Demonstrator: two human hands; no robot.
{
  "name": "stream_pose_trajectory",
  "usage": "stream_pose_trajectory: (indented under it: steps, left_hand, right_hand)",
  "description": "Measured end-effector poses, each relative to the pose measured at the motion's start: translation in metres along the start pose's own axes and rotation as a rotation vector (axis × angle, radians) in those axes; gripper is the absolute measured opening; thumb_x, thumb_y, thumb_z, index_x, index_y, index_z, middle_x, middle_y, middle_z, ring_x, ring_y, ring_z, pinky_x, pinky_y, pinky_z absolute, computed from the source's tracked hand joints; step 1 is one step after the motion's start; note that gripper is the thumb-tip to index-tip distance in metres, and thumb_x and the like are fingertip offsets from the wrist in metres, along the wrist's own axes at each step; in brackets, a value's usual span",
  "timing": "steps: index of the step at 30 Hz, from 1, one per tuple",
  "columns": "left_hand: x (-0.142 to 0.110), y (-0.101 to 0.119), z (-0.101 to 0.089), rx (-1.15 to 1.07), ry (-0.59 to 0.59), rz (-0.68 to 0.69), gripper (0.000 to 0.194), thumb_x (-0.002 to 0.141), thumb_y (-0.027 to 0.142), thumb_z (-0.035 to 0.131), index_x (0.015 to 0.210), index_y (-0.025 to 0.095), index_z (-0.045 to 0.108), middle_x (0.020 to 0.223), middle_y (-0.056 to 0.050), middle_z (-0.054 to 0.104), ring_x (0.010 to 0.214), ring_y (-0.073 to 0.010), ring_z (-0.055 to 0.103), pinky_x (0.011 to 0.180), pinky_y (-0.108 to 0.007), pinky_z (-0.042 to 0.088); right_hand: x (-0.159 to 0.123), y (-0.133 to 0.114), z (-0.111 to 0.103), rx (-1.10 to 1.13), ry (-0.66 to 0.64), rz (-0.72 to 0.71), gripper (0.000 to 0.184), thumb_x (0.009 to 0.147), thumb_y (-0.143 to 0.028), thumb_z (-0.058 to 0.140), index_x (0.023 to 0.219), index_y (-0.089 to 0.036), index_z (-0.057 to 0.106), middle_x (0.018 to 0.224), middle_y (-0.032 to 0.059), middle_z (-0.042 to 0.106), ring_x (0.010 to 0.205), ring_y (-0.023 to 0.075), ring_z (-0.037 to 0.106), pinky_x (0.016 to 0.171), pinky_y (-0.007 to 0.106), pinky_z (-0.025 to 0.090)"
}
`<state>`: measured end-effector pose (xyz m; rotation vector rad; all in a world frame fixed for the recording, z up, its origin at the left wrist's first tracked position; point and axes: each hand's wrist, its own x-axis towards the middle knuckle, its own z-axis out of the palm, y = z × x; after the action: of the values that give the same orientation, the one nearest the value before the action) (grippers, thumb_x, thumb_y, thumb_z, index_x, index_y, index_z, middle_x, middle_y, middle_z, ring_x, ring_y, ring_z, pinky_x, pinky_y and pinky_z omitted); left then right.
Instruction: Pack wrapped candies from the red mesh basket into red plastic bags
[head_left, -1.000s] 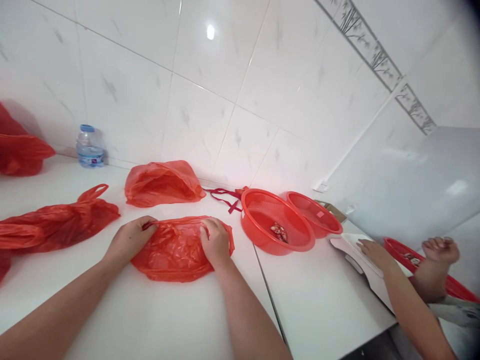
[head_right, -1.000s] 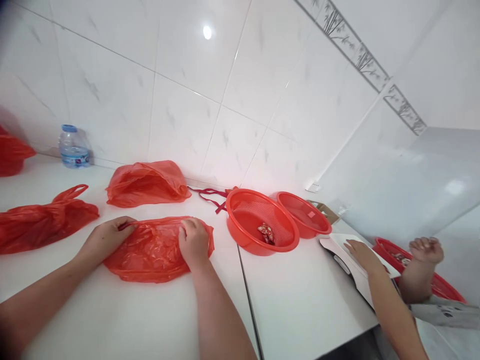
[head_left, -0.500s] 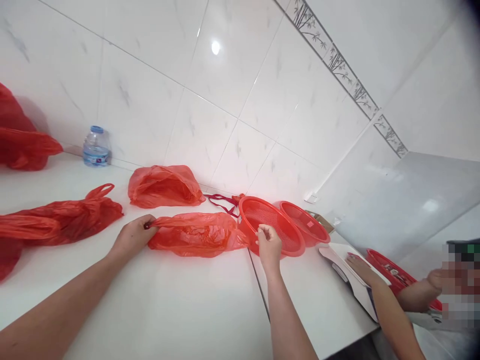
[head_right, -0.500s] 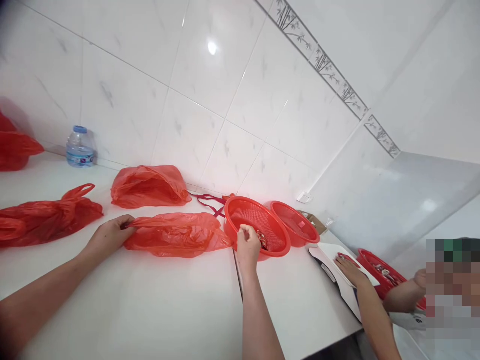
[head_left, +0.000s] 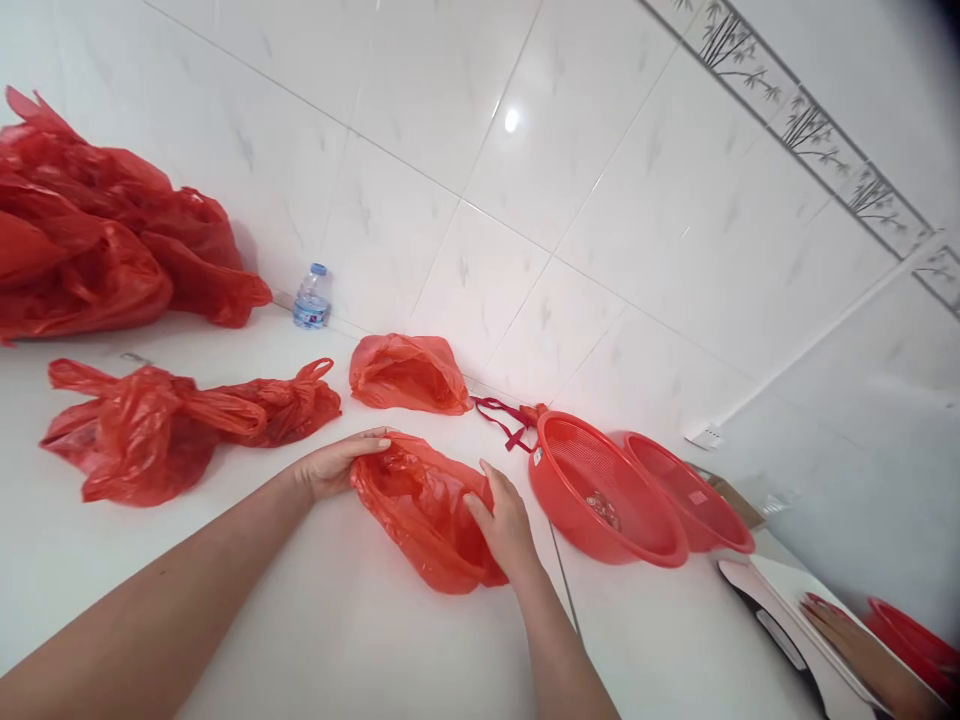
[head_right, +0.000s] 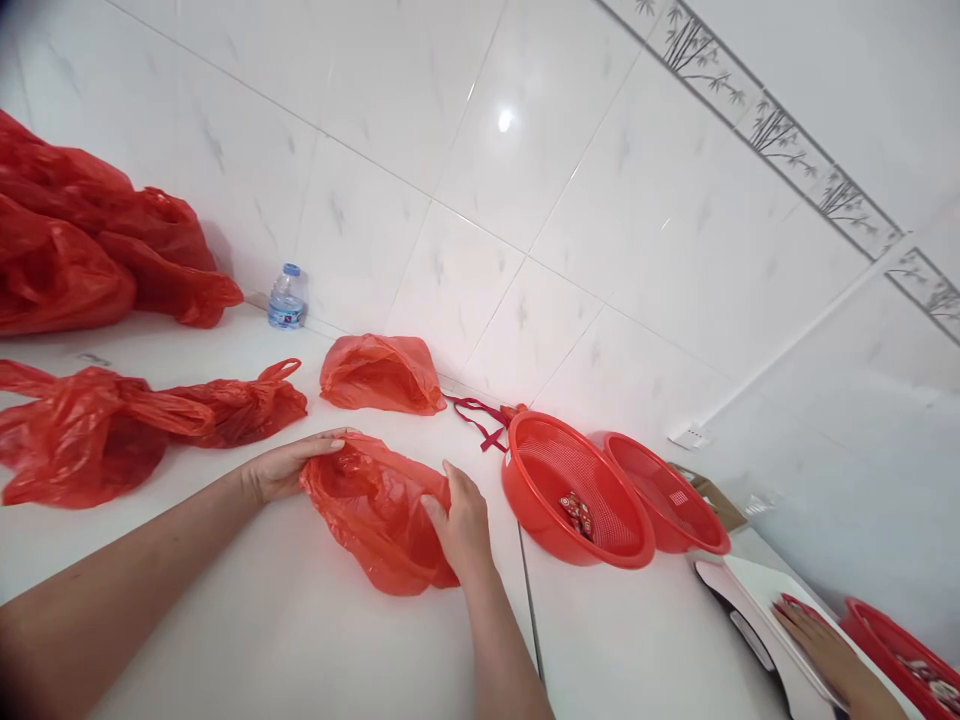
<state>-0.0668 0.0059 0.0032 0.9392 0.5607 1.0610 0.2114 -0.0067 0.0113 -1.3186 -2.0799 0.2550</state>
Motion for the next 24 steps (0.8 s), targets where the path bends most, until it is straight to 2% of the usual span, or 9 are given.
stream_pose_trajectory:
  steps: [3, 6, 10, 12, 14, 16, 18, 21, 24]
  left_hand:
    - [-0.001, 0.002, -0.004, 0.024, 0.005, -0.02, 0.032, 0.071, 0.038, 0.069, 0.096, 0.019, 0.064, 0.099, -0.011, 0.068, 0.088, -0.0239, 0.066, 0.08, -0.035, 0.052]
    - [0.002, 0.002, -0.01, 0.029, 0.114, 0.009, 0.028, 0.071, 0.04, 0.07, 0.086, 0.017, 0.062, 0.086, -0.008, 0.069, 0.077, -0.021, 0.066, 0.073, -0.033, 0.053]
    - [0.01, 0.0, -0.019, -0.007, 0.252, 0.05, 0.026, 0.074, 0.037, 0.069, 0.079, 0.015, 0.056, 0.072, -0.002, 0.067, 0.066, -0.0165, 0.064, 0.065, -0.029, 0.052]
    - [0.013, -0.001, -0.022, -0.004, 0.289, 0.071, 0.025, 0.076, 0.036, 0.068, 0.082, 0.015, 0.055, 0.071, 0.0, 0.066, 0.065, -0.015, 0.063, 0.065, -0.028, 0.052]
    - [0.015, -0.002, -0.023, 0.002, 0.316, 0.089, 0.024, 0.077, 0.035, 0.067, 0.084, 0.015, 0.055, 0.069, 0.002, 0.065, 0.063, -0.0136, 0.062, 0.065, -0.028, 0.052]
    - [0.015, -0.002, -0.023, -0.013, 0.351, 0.108, 0.023, 0.077, 0.034, 0.066, 0.083, 0.015, 0.053, 0.067, 0.003, 0.063, 0.06, -0.0123, 0.06, 0.062, -0.026, 0.051]
    - [0.016, -0.001, -0.023, -0.039, 0.369, 0.123, 0.023, 0.077, 0.031, 0.068, 0.082, 0.015, 0.053, 0.067, 0.003, 0.063, 0.06, -0.0114, 0.06, 0.06, -0.024, 0.051]
    - [0.016, -0.002, -0.023, -0.045, 0.376, 0.123, 0.023, 0.076, 0.029, 0.069, 0.081, 0.016, 0.051, 0.067, 0.005, 0.062, 0.06, -0.0105, 0.06, 0.058, -0.022, 0.05]
    - [0.018, -0.004, -0.024, 0.0, 0.387, 0.107, 0.023, 0.075, 0.028, 0.07, 0.081, 0.016, 0.052, 0.069, 0.004, 0.064, 0.061, -0.0109, 0.061, 0.059, -0.022, 0.051]
  right_hand:
    - [0.019, 0.012, 0.018, 0.07, -0.079, 0.162, 0.029, 0.083, -0.039, 0.05, 0.101, -0.022, 0.066, 0.096, 0.0052, 0.068, 0.092, 0.0207, 0.06, 0.078, 0.032, 0.048]
    - [0.035, 0.025, 0.032, 0.142, -0.085, 0.277, 0.029, 0.084, -0.037, 0.045, 0.076, -0.018, 0.065, 0.068, 0.001, 0.063, 0.064, 0.0155, 0.057, 0.058, 0.026, 0.045]
    - [0.04, 0.029, 0.029, 0.221, -0.051, 0.282, 0.034, 0.08, -0.042, 0.053, 0.102, -0.017, 0.063, 0.084, 0.0025, 0.066, 0.072, 0.0139, 0.061, 0.061, 0.023, 0.046]
    - [0.036, 0.025, 0.013, 0.227, 0.02, 0.23, 0.041, 0.077, -0.041, 0.058, 0.112, -0.019, 0.06, 0.1, 0.0058, 0.065, 0.087, 0.0159, 0.061, 0.07, 0.025, 0.049]
    - [0.029, 0.023, -0.012, 0.128, 0.2, 0.143, 0.038, 0.078, -0.037, 0.058, 0.112, -0.02, 0.06, 0.114, 0.0085, 0.06, 0.103, 0.0191, 0.057, 0.084, 0.031, 0.047]
    - [0.019, 0.029, -0.042, -0.079, 0.416, 0.081, 0.033, 0.082, -0.034, 0.053, 0.111, -0.02, 0.062, 0.122, 0.0105, 0.056, 0.114, 0.0224, 0.05, 0.097, 0.038, 0.04]
    - [0.006, 0.042, -0.072, -0.285, 0.539, 0.121, 0.037, 0.084, -0.036, 0.05, 0.115, -0.018, 0.061, 0.128, 0.0131, 0.052, 0.12, 0.0265, 0.045, 0.1, 0.044, 0.036]
    - [-0.021, 0.068, -0.101, -0.452, 0.418, 0.22, 0.041, 0.088, -0.042, 0.046, 0.115, -0.017, 0.062, 0.118, 0.0136, 0.061, 0.112, 0.0292, 0.053, 0.094, 0.046, 0.04]
    - [-0.056, 0.081, -0.105, -0.492, 0.231, 0.208, 0.039, 0.092, -0.043, 0.039, 0.109, -0.019, 0.066, 0.098, 0.0099, 0.069, 0.091, 0.025, 0.062, 0.083, 0.04, 0.046]
